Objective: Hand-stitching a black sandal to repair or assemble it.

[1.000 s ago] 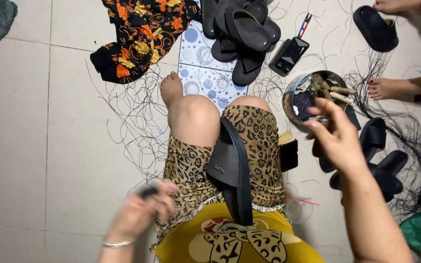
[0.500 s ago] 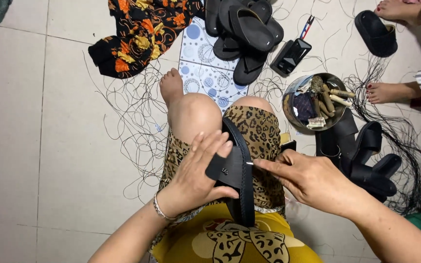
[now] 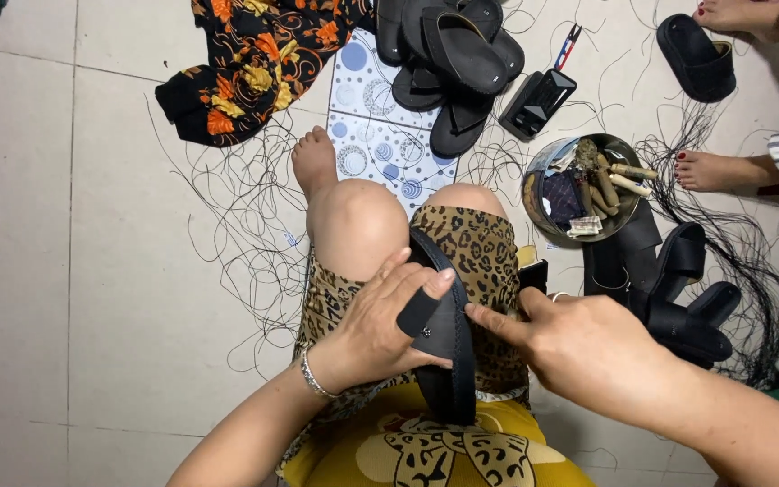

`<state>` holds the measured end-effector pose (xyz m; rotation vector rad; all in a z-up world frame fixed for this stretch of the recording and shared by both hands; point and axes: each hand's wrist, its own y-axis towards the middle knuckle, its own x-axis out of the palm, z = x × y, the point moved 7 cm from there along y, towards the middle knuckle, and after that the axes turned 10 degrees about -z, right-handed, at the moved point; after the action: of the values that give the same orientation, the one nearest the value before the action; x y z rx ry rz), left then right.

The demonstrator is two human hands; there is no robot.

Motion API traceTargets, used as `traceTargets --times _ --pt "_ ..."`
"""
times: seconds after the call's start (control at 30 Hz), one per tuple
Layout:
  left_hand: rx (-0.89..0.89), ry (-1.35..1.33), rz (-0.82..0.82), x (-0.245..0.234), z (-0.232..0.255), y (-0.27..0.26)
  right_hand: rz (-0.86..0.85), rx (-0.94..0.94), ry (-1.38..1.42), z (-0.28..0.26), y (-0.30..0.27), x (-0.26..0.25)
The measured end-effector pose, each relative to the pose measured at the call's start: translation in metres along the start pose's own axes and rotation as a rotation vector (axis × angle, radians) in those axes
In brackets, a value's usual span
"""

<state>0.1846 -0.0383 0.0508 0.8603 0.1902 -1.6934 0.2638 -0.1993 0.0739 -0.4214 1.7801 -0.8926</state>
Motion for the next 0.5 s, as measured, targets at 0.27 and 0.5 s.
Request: traceTargets --times 0.27,0.5 --pt "0.042 -0.106 0.213 -0.014 0.001 0.009 0.186 -0.006 0.079 -0.009 0.047 0.003" --pt "-0.026 -0.016 0.085 -0.003 0.003 -0.001 0.165 0.020 0.028 -0.003 0.031 -0.003"
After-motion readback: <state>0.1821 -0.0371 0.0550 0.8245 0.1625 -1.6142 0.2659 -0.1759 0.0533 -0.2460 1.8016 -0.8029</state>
